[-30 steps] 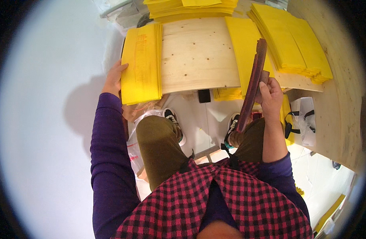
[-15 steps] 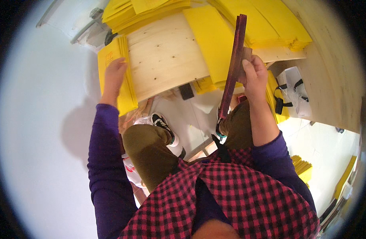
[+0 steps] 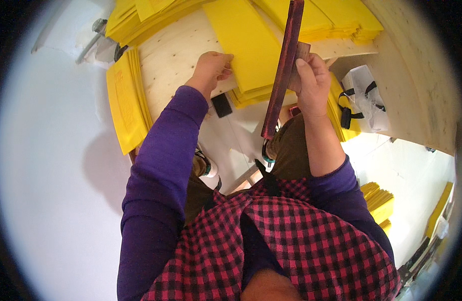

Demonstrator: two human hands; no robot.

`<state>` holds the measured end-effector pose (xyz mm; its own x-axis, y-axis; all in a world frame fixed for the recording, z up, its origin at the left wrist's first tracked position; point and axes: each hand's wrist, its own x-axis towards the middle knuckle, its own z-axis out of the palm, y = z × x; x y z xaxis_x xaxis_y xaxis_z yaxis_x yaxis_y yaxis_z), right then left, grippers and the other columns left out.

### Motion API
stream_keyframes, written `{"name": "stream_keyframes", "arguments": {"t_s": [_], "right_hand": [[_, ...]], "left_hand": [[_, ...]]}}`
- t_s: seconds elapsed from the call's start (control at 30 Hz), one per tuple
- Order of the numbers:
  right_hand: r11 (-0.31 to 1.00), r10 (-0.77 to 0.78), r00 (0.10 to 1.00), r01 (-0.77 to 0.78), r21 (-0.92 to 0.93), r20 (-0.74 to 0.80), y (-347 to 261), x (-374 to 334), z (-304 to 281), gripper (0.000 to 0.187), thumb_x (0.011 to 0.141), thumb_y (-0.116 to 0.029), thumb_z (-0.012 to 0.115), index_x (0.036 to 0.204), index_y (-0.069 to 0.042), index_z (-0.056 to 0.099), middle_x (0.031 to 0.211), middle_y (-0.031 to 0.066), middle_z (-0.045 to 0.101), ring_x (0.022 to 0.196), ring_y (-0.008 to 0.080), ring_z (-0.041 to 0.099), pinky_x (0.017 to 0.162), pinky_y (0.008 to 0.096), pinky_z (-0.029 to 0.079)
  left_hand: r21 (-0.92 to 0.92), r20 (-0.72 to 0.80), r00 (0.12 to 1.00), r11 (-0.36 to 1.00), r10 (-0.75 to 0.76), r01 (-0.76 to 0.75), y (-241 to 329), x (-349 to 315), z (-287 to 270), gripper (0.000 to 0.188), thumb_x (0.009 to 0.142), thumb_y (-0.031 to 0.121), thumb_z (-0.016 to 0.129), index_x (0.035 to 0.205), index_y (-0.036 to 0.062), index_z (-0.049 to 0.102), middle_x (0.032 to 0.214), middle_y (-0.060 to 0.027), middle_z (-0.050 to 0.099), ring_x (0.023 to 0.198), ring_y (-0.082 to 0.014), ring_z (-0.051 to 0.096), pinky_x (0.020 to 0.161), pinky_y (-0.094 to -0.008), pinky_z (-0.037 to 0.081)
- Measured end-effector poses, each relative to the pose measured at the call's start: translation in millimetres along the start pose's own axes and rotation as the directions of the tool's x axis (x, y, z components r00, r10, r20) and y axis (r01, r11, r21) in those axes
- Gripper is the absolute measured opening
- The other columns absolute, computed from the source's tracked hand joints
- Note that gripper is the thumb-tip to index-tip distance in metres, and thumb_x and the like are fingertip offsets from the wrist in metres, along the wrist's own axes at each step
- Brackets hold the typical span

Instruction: The person repeatedly smooths yellow foam sheets on a wooden workbench using a dark rectangular tool. They handle the sheets one at a time, pressing the tool along the surface, then stacking the treated sheets to the side.

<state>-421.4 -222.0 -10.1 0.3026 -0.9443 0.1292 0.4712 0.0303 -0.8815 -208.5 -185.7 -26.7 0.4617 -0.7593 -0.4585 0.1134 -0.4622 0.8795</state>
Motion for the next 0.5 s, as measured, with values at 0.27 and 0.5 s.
{"name": "stream_keyframes", "arguments": {"t_s": [0.27, 0.5], "right_hand": [[0.996, 0.011, 1.000, -0.011, 0.094, 0.005, -5, 0, -9, 0.010, 0.085, -0.009, 0.053, 0.089, 0.000, 0.053, 0.078, 0.0025, 0.058, 0.062, 0.0079, 0.055, 0.054, 0.0231, 0.049], [1.000, -0.023, 1.000, 0.023, 0.005, -0.012, -2, 5, -13, 0.009, 0.085, -0.009, 0.054, 0.088, -0.001, 0.054, 0.074, 0.0002, 0.056, 0.061, 0.0053, 0.051, 0.051, 0.0208, 0.043]], "left_hand": [[0.089, -0.191, 0.962, 0.980, 0.194, -0.180, -1, 2, 10, 0.022, 0.072, 0.011, 0.066, 0.086, 0.0004, 0.053, 0.069, -0.0068, 0.054, 0.050, -0.0138, 0.049, 0.045, -0.0253, 0.040], [0.120, -0.083, 0.993, 0.990, 0.086, -0.075, -2, 7, 10, 0.021, 0.075, 0.016, 0.065, 0.089, 0.0035, 0.055, 0.073, -0.0043, 0.055, 0.059, -0.0129, 0.046, 0.052, -0.0266, 0.036]]}}
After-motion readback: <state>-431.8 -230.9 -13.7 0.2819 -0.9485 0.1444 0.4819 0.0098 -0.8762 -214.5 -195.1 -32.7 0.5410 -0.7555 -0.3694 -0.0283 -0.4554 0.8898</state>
